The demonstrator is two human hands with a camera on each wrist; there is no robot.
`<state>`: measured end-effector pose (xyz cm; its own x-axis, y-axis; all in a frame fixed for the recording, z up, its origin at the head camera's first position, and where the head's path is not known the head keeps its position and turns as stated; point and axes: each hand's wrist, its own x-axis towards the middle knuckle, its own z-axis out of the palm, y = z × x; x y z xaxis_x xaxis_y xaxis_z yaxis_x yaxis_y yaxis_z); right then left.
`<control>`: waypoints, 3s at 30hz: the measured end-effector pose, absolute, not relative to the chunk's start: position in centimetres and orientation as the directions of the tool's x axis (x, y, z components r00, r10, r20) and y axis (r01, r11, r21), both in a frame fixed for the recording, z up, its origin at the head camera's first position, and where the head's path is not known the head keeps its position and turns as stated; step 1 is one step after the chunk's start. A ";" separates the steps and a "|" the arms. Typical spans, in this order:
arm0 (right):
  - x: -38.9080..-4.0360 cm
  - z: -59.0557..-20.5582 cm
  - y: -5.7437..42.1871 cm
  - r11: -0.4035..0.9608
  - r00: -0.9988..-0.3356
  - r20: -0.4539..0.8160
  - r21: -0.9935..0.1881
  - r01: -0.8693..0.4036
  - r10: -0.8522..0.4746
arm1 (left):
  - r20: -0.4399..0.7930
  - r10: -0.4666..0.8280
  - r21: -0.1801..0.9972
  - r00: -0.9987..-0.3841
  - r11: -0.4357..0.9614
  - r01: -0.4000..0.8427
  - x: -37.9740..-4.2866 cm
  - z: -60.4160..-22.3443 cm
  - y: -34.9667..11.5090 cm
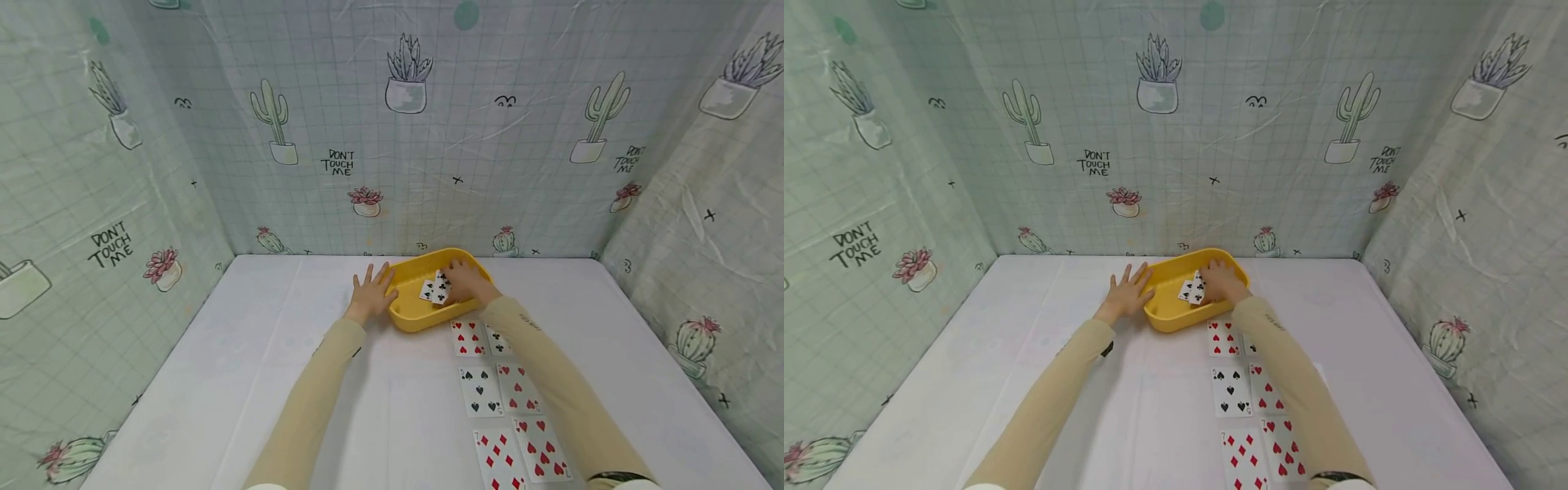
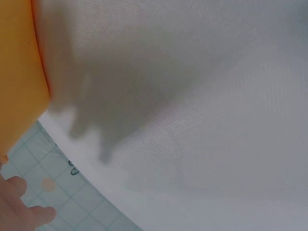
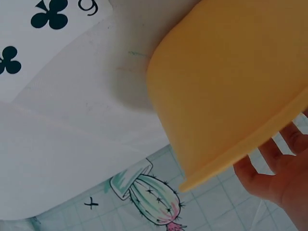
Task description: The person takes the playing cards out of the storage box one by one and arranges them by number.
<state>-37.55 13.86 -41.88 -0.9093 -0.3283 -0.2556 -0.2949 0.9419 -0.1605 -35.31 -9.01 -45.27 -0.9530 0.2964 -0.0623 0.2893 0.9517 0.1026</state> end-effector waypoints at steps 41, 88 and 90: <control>-29.0 -37.5 21.2 0.844 -0.837 0.123 0.003 -0.537 -0.533 | -0.073 0.303 0.133 -0.950 0.947 0.292 -35.1 -45.1 -8.9; -15.7 -42.2 30.2 0.880 -0.872 0.132 0.003 -0.475 -0.471 | -0.078 0.289 0.119 -0.954 0.953 0.279 -35.5 -45.4 -8.8; -15.4 -42.4 30.6 0.886 -0.880 0.113 -0.001 -0.464 -0.461 | -0.075 0.288 0.116 -0.955 0.953 0.278 -35.5 -45.4 -8.8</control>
